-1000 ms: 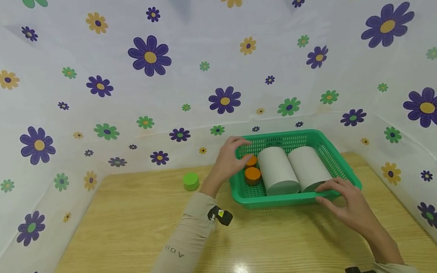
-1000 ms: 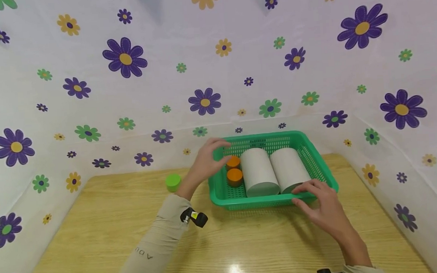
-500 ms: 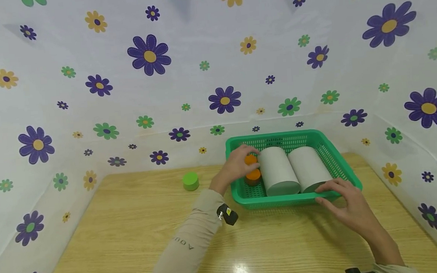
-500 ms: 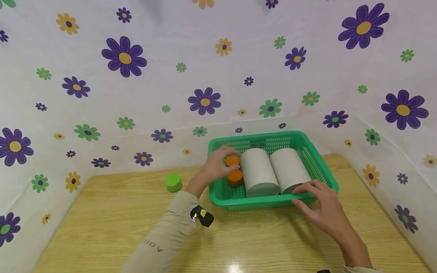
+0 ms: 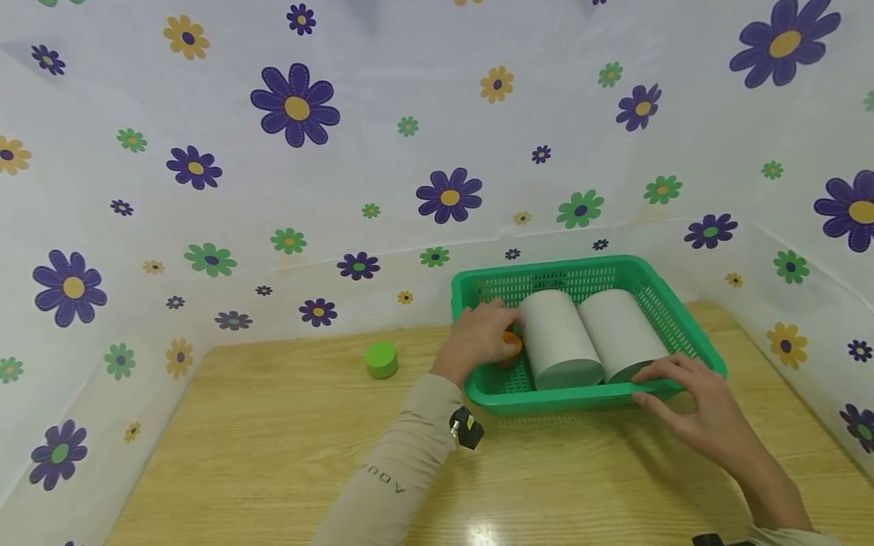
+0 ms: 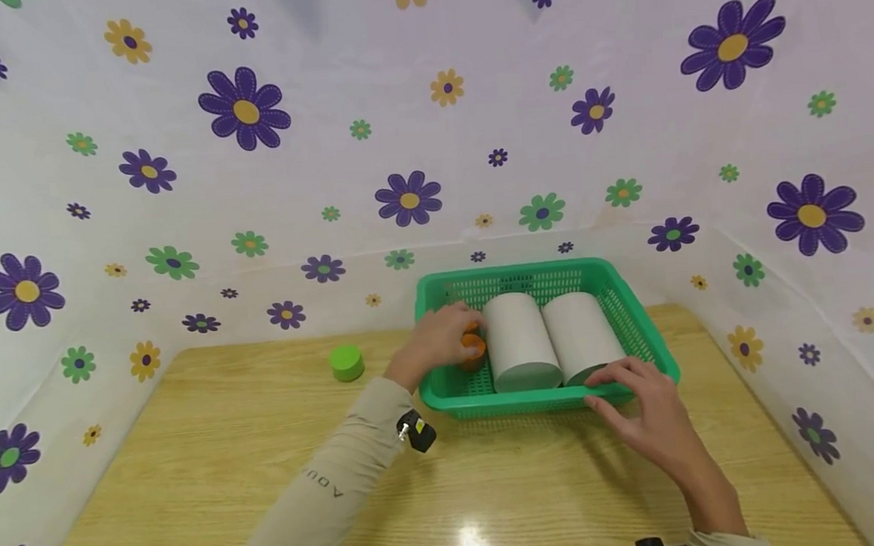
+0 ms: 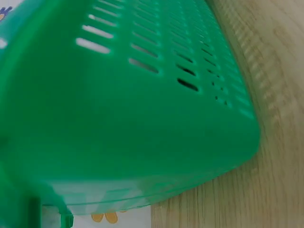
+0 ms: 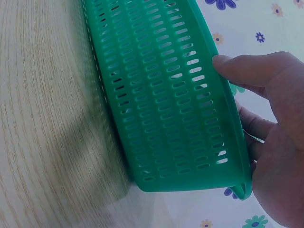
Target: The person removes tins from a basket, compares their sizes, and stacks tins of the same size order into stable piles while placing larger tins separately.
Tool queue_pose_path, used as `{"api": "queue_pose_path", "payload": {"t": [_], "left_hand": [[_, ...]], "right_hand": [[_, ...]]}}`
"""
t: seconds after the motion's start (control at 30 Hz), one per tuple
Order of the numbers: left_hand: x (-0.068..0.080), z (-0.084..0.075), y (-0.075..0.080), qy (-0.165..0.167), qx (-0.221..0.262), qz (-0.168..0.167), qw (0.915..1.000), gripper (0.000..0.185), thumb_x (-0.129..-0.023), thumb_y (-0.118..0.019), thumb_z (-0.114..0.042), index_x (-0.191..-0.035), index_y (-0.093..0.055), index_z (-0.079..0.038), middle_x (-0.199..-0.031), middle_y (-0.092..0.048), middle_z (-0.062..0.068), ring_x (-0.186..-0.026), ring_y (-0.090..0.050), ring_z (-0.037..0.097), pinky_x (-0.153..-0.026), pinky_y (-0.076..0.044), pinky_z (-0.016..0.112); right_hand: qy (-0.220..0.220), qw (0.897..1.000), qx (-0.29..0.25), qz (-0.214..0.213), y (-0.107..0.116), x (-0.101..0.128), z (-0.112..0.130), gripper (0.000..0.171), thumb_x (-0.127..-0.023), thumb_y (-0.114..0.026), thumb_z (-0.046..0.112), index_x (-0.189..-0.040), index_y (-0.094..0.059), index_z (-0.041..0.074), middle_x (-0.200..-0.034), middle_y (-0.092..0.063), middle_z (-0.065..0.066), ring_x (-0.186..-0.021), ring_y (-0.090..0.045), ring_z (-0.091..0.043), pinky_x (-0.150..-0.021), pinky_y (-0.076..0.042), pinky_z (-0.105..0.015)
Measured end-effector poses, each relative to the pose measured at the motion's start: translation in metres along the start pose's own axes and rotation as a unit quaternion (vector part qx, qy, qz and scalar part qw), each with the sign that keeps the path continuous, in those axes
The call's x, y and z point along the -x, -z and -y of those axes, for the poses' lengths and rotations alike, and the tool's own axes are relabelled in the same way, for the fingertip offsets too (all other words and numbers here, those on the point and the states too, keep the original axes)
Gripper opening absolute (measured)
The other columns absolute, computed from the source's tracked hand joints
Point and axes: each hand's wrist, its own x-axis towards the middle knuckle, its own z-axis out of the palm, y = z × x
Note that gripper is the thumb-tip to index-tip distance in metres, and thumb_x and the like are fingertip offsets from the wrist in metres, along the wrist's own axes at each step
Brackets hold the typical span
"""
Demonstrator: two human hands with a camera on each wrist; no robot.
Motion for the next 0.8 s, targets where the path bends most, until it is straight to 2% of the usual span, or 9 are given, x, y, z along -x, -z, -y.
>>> {"api": "queue_pose_path", "payload": {"t": [0.2, 0.5, 0.8], "left_hand": [[-0.002, -0.005, -0.004, 0.011, -0.062, 0.028, 0.9976, 0.044, -0.091, -0.076, -0.037, -0.134, -0.065, -0.034, -0.141, -0.058, -0.003, -0.128, -0.054, 0.025, -0.11, -0.038, 0.057], [-0.004, -0.006, -0.013, 0.0, -0.105, 0.017, 0.9944, 0.034, -0.09, -0.08, -0.037, -0.121, -0.069, -0.032, -0.126, -0.06, -0.003, -0.121, -0.057, 0.024, -0.11, -0.039, 0.06], [-0.007, -0.008, -0.014, -0.002, -0.107, 0.03, 0.9938, 0.039, -0.092, -0.078, -0.034, -0.129, -0.067, -0.032, -0.131, -0.063, -0.004, -0.124, -0.059, 0.023, -0.114, -0.033, 0.065]], "right_hand": [[-0.004, 1.0, 0.0, -0.001, 0.0, -0.001, 0.002, 0.035, -0.073, -0.087, -0.005, -0.097, -0.074, 0.016, -0.1, -0.067, 0.002, -0.103, -0.051, -0.002, -0.088, -0.037, -0.023], [-0.001, 1.0, 0.0, 0.001, 0.001, 0.001, 0.001, 0.034, -0.073, -0.087, -0.006, -0.098, -0.074, 0.013, -0.101, -0.067, 0.003, -0.102, -0.052, -0.003, -0.088, -0.038, -0.024], [0.007, 1.0, -0.003, -0.005, 0.001, 0.0, -0.001, 0.035, -0.072, -0.086, -0.007, -0.098, -0.074, 0.013, -0.101, -0.067, 0.003, -0.101, -0.052, -0.004, -0.088, -0.038, -0.025]]}}
